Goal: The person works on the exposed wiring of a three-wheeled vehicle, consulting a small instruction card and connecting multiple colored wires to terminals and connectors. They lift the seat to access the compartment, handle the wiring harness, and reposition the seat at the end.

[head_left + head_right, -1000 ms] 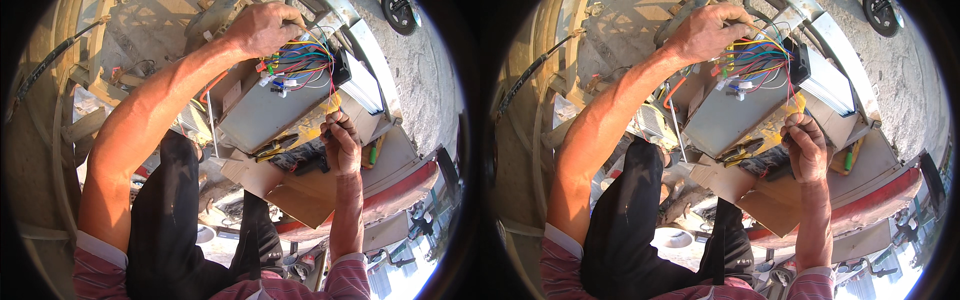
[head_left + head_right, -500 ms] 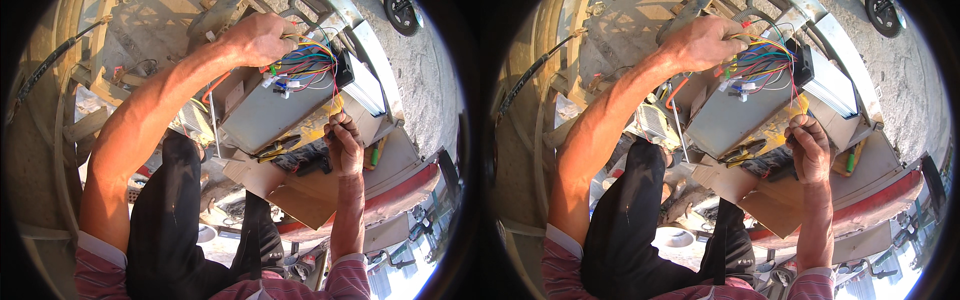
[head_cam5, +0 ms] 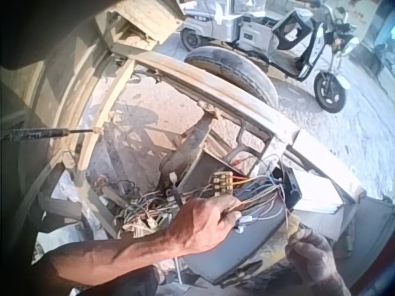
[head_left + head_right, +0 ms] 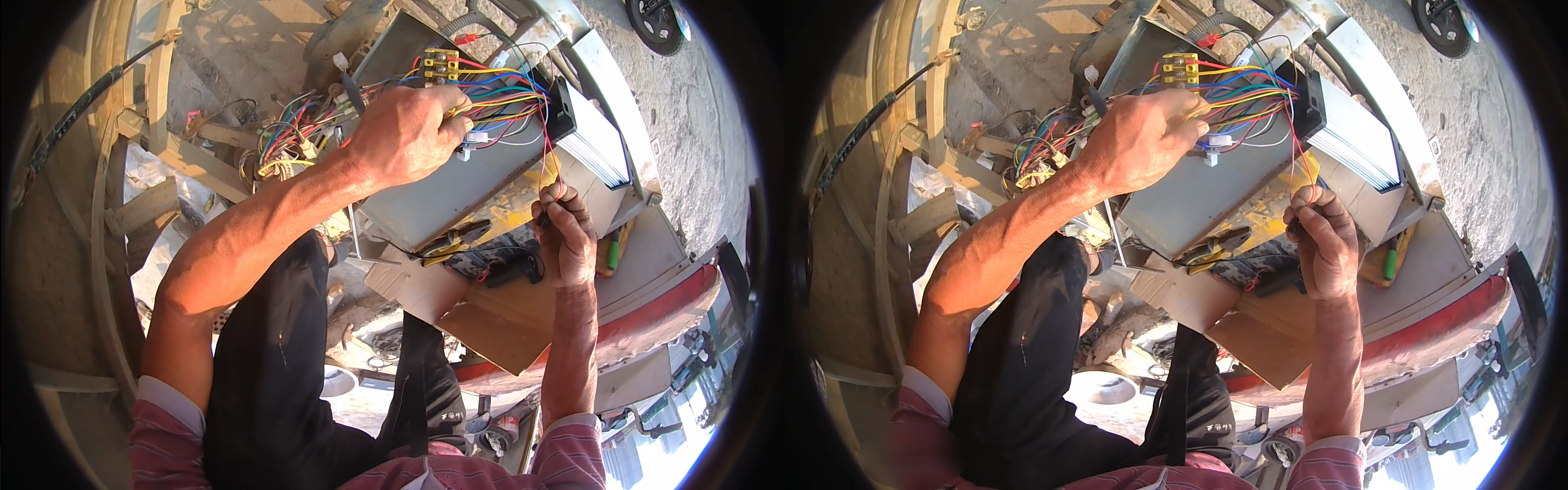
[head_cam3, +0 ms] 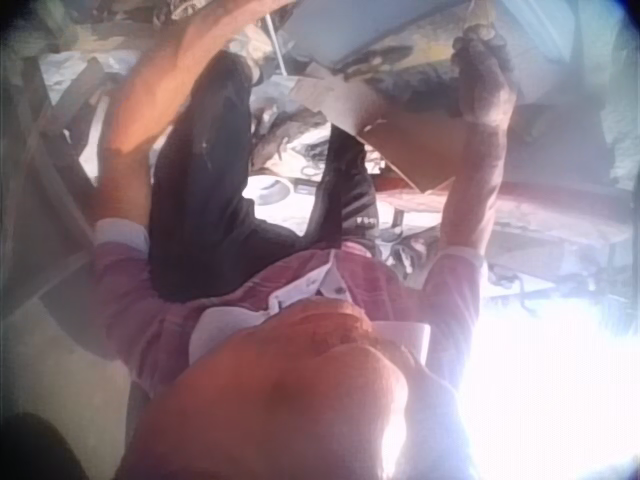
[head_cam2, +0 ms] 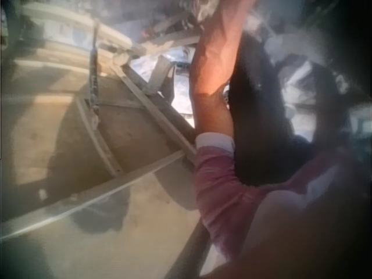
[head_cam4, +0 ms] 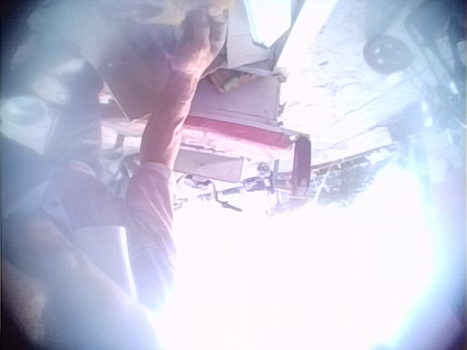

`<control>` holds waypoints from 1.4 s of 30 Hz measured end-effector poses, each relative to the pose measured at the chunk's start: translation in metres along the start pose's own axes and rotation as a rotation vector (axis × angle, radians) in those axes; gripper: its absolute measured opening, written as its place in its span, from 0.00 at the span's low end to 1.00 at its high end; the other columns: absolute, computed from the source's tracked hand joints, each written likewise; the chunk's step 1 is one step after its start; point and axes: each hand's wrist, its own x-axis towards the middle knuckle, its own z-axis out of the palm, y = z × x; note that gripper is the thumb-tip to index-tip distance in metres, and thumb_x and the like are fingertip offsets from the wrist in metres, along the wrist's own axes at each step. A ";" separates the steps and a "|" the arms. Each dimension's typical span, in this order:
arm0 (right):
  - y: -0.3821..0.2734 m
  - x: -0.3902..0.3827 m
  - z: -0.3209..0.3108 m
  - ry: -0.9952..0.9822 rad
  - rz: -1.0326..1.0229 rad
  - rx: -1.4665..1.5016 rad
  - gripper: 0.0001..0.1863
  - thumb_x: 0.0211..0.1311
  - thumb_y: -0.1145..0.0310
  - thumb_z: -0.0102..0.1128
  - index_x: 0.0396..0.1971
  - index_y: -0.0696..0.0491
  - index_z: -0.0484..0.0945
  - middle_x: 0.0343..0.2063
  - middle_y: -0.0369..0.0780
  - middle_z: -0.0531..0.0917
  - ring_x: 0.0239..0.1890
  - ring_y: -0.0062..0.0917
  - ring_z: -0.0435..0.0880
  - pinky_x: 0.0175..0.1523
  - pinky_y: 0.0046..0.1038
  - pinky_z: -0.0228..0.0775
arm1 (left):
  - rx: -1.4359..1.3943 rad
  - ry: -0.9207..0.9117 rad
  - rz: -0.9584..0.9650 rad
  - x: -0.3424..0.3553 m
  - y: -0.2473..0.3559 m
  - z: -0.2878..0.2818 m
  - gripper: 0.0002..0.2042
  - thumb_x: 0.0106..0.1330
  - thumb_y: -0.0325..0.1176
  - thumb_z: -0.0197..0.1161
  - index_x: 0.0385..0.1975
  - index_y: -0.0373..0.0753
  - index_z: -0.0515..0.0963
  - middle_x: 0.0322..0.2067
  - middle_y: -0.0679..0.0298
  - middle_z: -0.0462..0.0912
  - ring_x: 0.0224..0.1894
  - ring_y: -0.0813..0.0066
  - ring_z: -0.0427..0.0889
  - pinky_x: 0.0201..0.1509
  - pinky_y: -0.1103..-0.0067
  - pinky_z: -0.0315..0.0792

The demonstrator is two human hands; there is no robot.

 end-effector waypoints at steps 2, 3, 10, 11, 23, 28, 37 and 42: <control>0.000 0.000 0.000 0.000 0.002 0.015 0.09 0.72 0.75 0.58 0.49 0.53 0.81 0.43 0.32 0.82 0.43 0.18 0.80 0.45 0.23 0.67 | 0.043 -0.087 -0.115 -0.009 0.000 0.004 0.15 0.71 0.39 0.66 0.49 0.35 0.82 0.29 0.47 0.84 0.32 0.43 0.85 0.36 0.57 0.77; 0.001 0.000 0.001 0.010 0.002 -0.009 0.09 0.72 0.75 0.59 0.49 0.53 0.81 0.43 0.32 0.83 0.43 0.18 0.80 0.45 0.22 0.67 | 0.032 -0.093 -0.123 -0.014 0.002 0.007 0.15 0.71 0.39 0.67 0.49 0.36 0.82 0.28 0.47 0.84 0.32 0.43 0.85 0.35 0.57 0.76; 0.000 0.000 0.002 0.045 0.000 -0.090 0.09 0.72 0.74 0.61 0.49 0.52 0.81 0.41 0.32 0.84 0.42 0.17 0.81 0.45 0.21 0.66 | -0.013 -0.041 -0.011 -0.049 0.012 0.037 0.22 0.66 0.35 0.70 0.59 0.38 0.77 0.41 0.51 0.86 0.41 0.49 0.87 0.42 0.60 0.80; 0.000 0.000 0.003 0.047 0.001 -0.085 0.09 0.72 0.74 0.61 0.49 0.52 0.81 0.41 0.31 0.84 0.42 0.17 0.81 0.45 0.21 0.66 | 0.004 -0.025 0.029 -0.052 0.012 0.039 0.24 0.64 0.34 0.71 0.60 0.38 0.76 0.44 0.53 0.86 0.43 0.51 0.87 0.43 0.61 0.79; -0.001 0.003 0.004 0.082 -0.019 -0.207 0.09 0.72 0.74 0.60 0.50 0.54 0.81 0.40 0.31 0.83 0.43 0.17 0.81 0.45 0.22 0.69 | 0.033 -0.167 0.050 -0.057 0.014 0.048 0.30 0.62 0.31 0.72 0.66 0.38 0.72 0.41 0.52 0.80 0.40 0.48 0.84 0.42 0.59 0.80; -0.020 -0.001 0.035 0.175 -0.430 -1.067 0.16 0.68 0.73 0.64 0.55 0.56 0.80 0.44 0.38 0.85 0.46 0.28 0.83 0.52 0.30 0.74 | 0.095 -0.206 0.080 -0.053 0.012 0.049 0.28 0.64 0.32 0.70 0.65 0.39 0.73 0.42 0.52 0.78 0.41 0.48 0.84 0.43 0.58 0.80; -0.050 0.052 0.133 -0.211 -1.055 -1.401 0.12 0.59 0.73 0.70 0.44 0.53 0.85 0.40 0.42 0.86 0.48 0.39 0.85 0.55 0.41 0.76 | 0.168 -0.210 0.115 -0.051 0.003 0.063 0.21 0.66 0.34 0.67 0.58 0.40 0.78 0.45 0.48 0.80 0.39 0.51 0.87 0.40 0.58 0.81; -0.030 0.096 0.139 -0.259 -0.871 -2.010 0.09 0.60 0.65 0.71 0.38 0.51 0.86 0.40 0.40 0.84 0.50 0.38 0.83 0.58 0.43 0.72 | 0.217 -0.193 0.112 -0.054 0.001 0.063 0.22 0.66 0.36 0.64 0.62 0.49 0.80 0.43 0.45 0.83 0.34 0.50 0.89 0.39 0.56 0.82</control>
